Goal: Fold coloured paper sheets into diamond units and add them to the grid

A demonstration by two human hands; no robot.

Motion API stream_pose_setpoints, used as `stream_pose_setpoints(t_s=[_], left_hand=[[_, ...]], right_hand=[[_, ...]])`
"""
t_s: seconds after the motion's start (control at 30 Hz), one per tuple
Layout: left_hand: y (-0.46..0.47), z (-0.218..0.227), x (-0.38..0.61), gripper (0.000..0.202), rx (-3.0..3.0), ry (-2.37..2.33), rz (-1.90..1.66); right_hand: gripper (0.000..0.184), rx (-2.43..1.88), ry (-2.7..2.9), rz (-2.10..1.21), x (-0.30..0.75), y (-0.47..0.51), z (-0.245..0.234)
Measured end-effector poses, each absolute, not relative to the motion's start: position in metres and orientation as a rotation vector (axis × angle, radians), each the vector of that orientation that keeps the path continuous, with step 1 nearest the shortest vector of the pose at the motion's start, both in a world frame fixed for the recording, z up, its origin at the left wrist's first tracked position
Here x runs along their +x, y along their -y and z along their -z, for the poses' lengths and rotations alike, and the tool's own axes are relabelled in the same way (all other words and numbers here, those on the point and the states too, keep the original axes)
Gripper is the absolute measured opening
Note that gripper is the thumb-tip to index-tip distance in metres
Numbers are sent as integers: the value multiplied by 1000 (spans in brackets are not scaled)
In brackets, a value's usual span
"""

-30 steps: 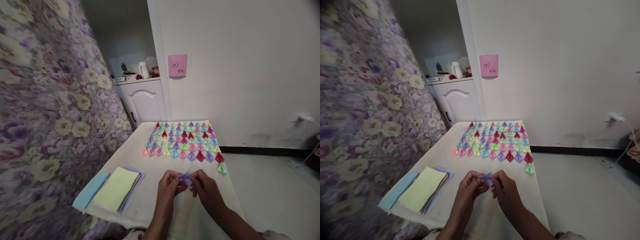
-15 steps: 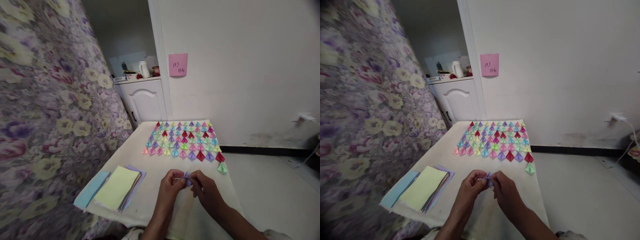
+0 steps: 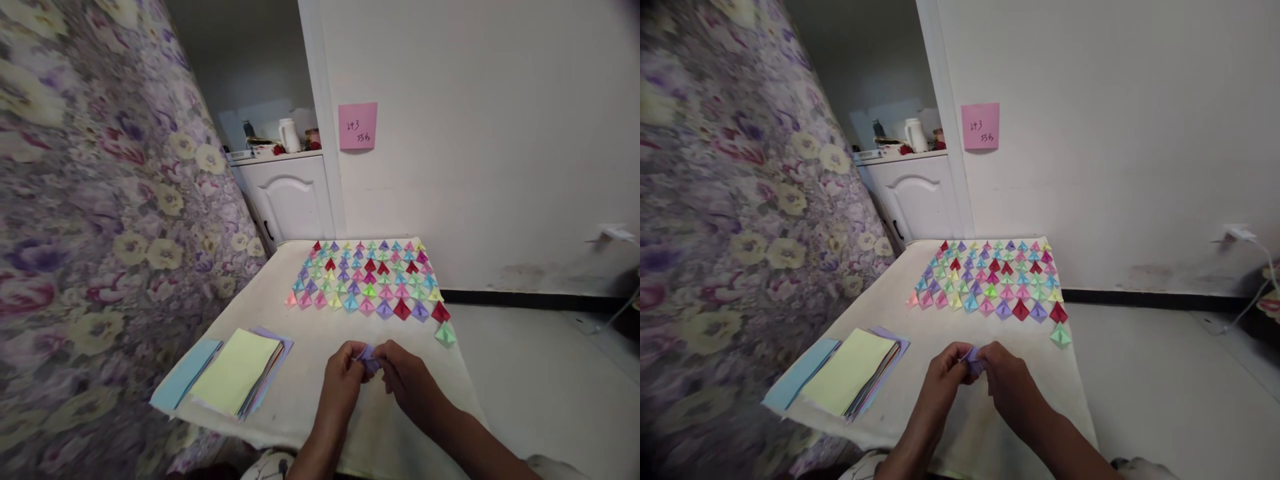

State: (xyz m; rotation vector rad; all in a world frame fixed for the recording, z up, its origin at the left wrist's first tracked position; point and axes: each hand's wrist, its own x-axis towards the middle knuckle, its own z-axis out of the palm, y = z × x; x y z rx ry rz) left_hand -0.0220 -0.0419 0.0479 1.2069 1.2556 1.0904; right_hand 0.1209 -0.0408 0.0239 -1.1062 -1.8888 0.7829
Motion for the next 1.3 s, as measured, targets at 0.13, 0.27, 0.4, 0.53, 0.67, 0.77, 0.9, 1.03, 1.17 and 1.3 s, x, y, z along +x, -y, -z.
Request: stream_pose_setpoints(t_s=[0.13,0.27,0.4,0.53,0.67,0.77,0.9,1.03,1.17,1.3], left_hand=[[42,-48,-22,15,1170,-1243,-1108],[43,-48,-21,14,1210,-1249,-1101],[44,-47,-21,15,1253,-1248,-1084],[43,-47,-24,16,1391,-1303,-1064],[41,-49,-28,22,1440,-1326,-1043],[40,-50,-31,29,1356,-1274,-1016],[40,-47,-32,34,1352,-1225,-1006],[41,-44,-29,34,1373,-1257,-1012],[41,-43,-25,25,1381,-1300,-1002],[40,-41,-24,16,1367,-1296,-1013]], right_hand=[[17,-1088,1906,-777,121,39,-25],[17,-1094,1898,-795,123,38,-27],[16,-1087,1845,-853,124,39,-29],[16,-1081,1817,-907,123,39,-30],[18,-1056,1862,-914,125,36,-32],[18,-1035,1878,-893,125,35,-32],[16,-1093,1829,-803,123,33,-31],[17,-1157,1727,-811,119,32,-26],[20,-1185,1627,-850,115,31,-24],[15,-1203,1524,-937,113,31,-26]])
